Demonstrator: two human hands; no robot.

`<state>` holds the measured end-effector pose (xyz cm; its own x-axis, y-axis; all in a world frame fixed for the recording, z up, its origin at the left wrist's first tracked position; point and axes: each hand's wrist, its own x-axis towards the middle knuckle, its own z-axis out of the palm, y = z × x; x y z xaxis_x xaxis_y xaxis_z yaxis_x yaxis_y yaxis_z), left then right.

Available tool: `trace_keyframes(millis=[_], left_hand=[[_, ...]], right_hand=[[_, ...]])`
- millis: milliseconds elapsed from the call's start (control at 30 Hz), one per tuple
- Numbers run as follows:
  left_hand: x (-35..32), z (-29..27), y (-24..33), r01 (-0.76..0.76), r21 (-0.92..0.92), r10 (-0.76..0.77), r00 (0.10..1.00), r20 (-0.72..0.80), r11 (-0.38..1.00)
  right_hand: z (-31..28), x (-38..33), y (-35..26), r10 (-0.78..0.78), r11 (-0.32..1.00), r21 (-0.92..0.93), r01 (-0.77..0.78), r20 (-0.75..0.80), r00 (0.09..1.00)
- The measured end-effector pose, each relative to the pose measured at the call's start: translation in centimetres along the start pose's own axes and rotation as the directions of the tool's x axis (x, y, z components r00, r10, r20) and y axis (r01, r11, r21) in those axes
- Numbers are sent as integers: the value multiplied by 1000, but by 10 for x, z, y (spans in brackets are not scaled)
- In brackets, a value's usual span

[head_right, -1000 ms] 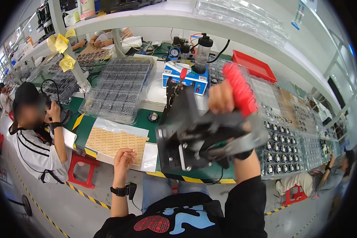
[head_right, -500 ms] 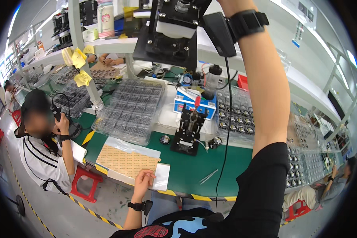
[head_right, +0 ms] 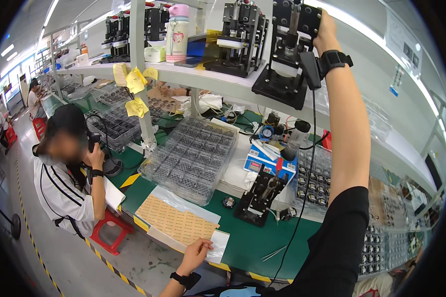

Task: Assembling electronic cooling fan components using a manual press and applying adhesive labels.

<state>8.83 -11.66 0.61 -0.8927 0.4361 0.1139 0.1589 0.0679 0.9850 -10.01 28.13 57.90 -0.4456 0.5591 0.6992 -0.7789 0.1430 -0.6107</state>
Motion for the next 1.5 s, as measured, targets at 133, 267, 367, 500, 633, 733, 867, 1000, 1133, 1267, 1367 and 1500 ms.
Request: trace_keyframes(millis=[133, 267, 367, 500, 633, 733, 867, 1000, 1133, 1267, 1367, 1500], left_hand=[[-4, 2, 5, -8, 109, 4, 999, 37, 994], [0, 9, 6, 6, 150, -10, 1000, 25, 989], [7, 18, 9, -6, 175, 2, 1000, 20, 985], [8, 21, 12, -9, 230, 7, 1000, 10, 973], [13, 17, 13, -17, 251, 20, 1000, -8, 968], [15, 20, 14, -30, 225, 35, 999, -16, 974], [4, 21, 9, 6, 222, 8, 998, -60, 975], [5, 24, 6, -1, 212, 15, 998, -62, 977], [8, 25, 8, 4, 217, -2, 1000, -14, 976], [9, 23, 10, -18, 227, 22, 1000, -16, 974], [7, 19, 6, 16, 241, -7, 999, -38, 971], [9, 21, 9, -23, 230, 25, 1000, -6, 973]], right_hand=[[-2, 0, 9, 16, 1000, -15, -19, -139, 990], [-9, 20, 24, 19, 987, -154, -50, -198, 980], [-27, 55, 25, -57, 923, -384, -7, -155, 986], [-44, 75, 27, -146, 766, -635, 98, -23, 989], [-41, 85, 32, -137, 819, -569, 73, -71, 988], [-35, 84, 32, -130, 885, -463, 40, -166, 977], [-16, 46, 38, 56, 983, -166, -83, -162, 985], [-11, 32, 30, 55, 983, -176, -50, 23, 998], [-39, 80, 37, 27, 967, -253, 4, 121, 992], [-42, 80, 25, -64, 907, -413, 80, 54, 997], [-19, 39, 30, -143, 909, -385, 161, 76, 987], [-45, 62, 1, -345, 600, -735, 315, 118, 931]])
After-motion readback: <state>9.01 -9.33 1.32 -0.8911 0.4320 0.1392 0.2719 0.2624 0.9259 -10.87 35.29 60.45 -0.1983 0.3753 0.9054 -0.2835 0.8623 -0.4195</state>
